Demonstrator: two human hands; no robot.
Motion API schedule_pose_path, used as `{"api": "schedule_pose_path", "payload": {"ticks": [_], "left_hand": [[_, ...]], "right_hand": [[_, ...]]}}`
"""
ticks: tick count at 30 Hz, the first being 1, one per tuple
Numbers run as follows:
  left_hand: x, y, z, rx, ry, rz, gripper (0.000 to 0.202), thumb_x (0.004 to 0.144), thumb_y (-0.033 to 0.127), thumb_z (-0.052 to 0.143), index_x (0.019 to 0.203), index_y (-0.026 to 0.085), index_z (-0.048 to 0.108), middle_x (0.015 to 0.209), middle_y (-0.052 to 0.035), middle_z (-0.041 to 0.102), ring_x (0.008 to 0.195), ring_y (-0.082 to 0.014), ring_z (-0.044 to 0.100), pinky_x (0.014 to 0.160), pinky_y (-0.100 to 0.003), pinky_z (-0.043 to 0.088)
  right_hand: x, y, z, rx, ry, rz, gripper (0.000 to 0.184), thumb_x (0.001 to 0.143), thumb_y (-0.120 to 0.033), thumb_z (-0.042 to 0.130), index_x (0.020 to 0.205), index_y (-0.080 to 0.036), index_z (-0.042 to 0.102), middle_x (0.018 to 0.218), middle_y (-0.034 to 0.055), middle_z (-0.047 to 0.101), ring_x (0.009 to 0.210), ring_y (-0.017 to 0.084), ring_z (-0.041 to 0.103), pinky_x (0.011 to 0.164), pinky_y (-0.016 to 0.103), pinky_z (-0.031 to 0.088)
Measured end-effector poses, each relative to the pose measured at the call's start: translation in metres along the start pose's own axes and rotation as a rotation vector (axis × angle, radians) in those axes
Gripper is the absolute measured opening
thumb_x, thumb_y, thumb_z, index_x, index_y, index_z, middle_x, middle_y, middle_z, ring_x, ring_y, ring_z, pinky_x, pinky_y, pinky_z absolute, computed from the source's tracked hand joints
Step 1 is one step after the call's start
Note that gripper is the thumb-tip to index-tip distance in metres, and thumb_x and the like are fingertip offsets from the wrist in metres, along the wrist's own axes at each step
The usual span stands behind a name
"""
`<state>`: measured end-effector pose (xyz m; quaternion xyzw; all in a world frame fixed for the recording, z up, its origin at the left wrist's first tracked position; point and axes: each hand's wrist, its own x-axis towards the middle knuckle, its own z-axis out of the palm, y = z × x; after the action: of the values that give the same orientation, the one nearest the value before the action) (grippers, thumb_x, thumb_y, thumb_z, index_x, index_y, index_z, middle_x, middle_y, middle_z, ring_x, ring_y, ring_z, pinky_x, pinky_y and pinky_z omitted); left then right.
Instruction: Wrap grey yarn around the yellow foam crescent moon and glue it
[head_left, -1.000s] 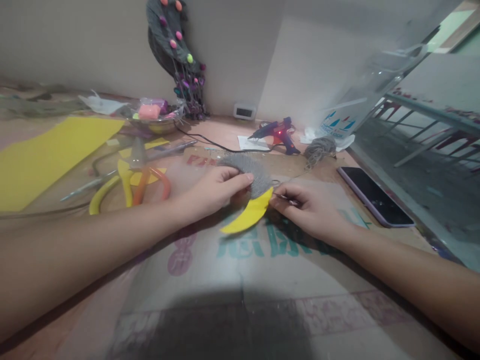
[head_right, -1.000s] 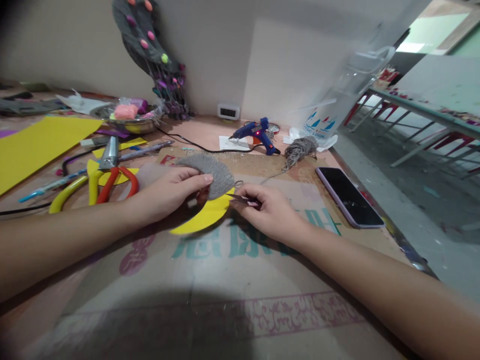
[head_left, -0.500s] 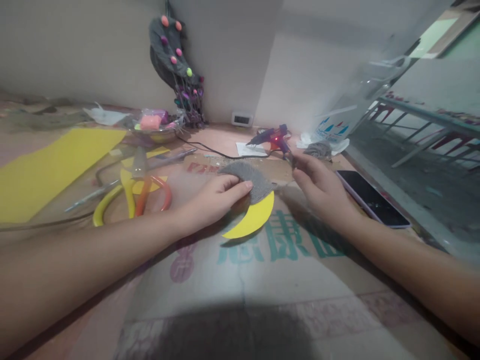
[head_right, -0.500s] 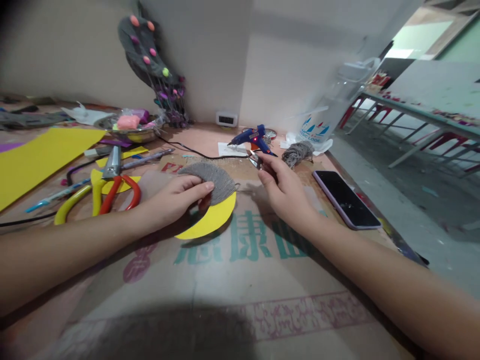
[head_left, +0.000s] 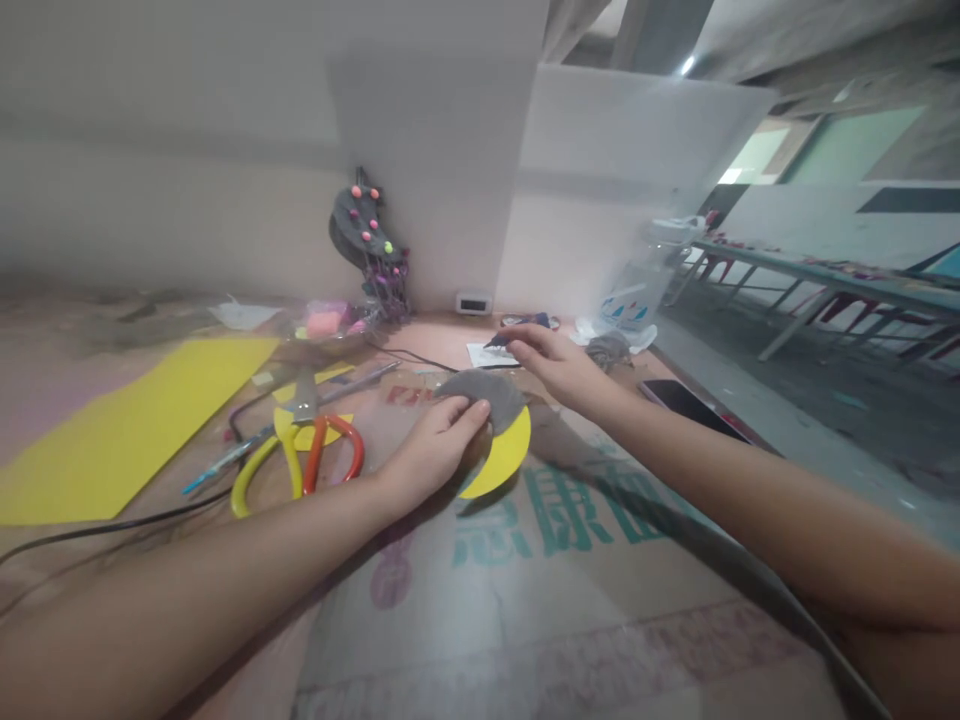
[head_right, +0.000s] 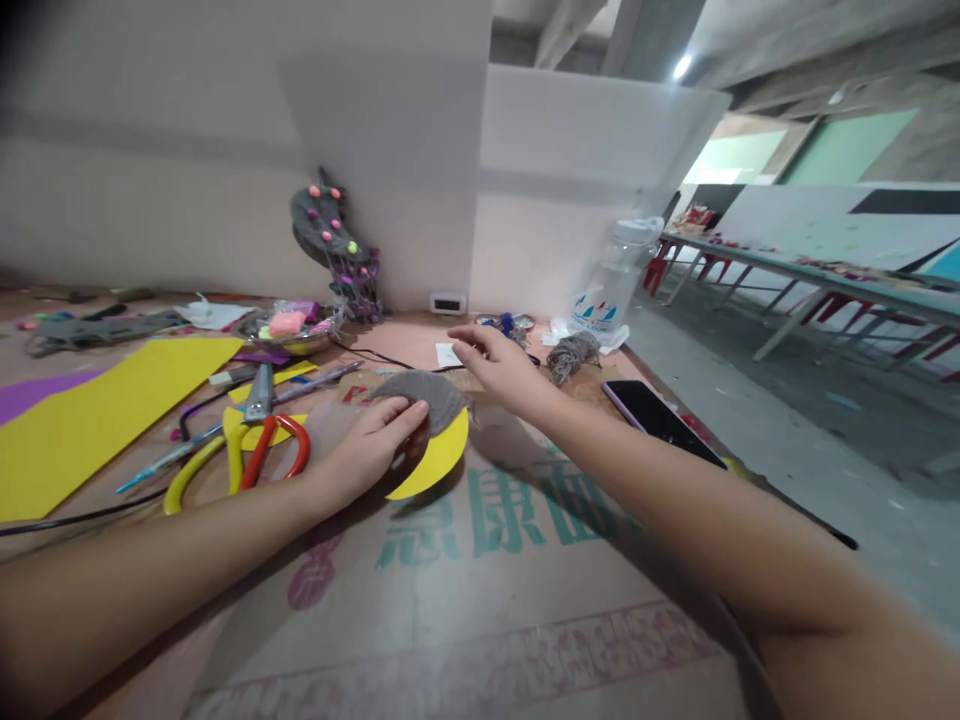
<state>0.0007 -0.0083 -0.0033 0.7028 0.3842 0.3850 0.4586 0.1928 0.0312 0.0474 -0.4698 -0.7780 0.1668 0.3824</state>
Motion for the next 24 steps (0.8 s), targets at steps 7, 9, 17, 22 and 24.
{"api": "schedule_pose_path", "payload": {"ticks": [7, 9, 17, 22, 24], "left_hand": [[0.005, -0.003, 0.0, -0.02, 0.211, 0.052, 0.039, 0.089, 0.049, 0.047, 0.065, 0.018, 0.05, 0.061, 0.0023, 0.051, 0.06, -0.0127, 0.046, 0.058, -0.025, 0.035], [0.004, 0.0, 0.0, -0.027, 0.199, 0.04, 0.04, 0.089, 0.049, 0.048, 0.064, 0.018, 0.049, 0.06, 0.0026, 0.05, 0.059, -0.0124, 0.045, 0.058, -0.025, 0.035], [0.007, 0.001, 0.0, -0.13, 0.058, -0.025, 0.039, 0.083, 0.055, 0.054, 0.079, 0.017, 0.059, 0.061, 0.003, 0.05, 0.054, -0.0118, 0.047, 0.05, -0.023, 0.035], [0.007, -0.004, 0.0, -0.171, -0.035, 0.061, 0.05, 0.082, 0.065, 0.049, 0.073, 0.016, 0.057, 0.068, -0.0004, 0.057, 0.063, -0.0131, 0.054, 0.06, -0.025, 0.044], [0.009, -0.005, 0.001, -0.197, -0.042, 0.052, 0.05, 0.083, 0.064, 0.046, 0.077, 0.016, 0.059, 0.07, -0.001, 0.058, 0.065, -0.0136, 0.055, 0.061, -0.025, 0.044]], "right_hand": [[-0.037, -0.004, -0.005, 0.139, -0.191, 0.031, 0.029, 0.083, -0.041, 0.057, 0.098, -0.017, 0.066, 0.102, 0.0085, 0.067, 0.095, 0.023, 0.06, 0.084, 0.037, 0.046], [-0.046, -0.005, 0.0, 0.133, -0.219, 0.088, 0.024, 0.081, -0.039, 0.06, 0.087, -0.017, 0.065, 0.089, 0.006, 0.066, 0.084, 0.021, 0.059, 0.077, 0.034, 0.046], [-0.058, -0.007, 0.011, -0.012, 0.195, -0.089, 0.009, 0.081, -0.023, 0.057, 0.075, -0.021, 0.051, 0.067, -0.0018, 0.055, 0.062, 0.012, 0.049, 0.057, 0.024, 0.04], [-0.068, -0.004, 0.011, -0.112, 0.096, -0.294, 0.008, 0.076, -0.014, 0.058, 0.074, -0.021, 0.054, 0.066, -0.0015, 0.056, 0.062, 0.013, 0.049, 0.059, 0.026, 0.039], [-0.072, -0.007, 0.013, -0.032, 0.126, -0.252, 0.008, 0.079, -0.015, 0.056, 0.078, -0.022, 0.052, 0.07, -0.0017, 0.056, 0.064, 0.013, 0.052, 0.061, 0.026, 0.042]]}}
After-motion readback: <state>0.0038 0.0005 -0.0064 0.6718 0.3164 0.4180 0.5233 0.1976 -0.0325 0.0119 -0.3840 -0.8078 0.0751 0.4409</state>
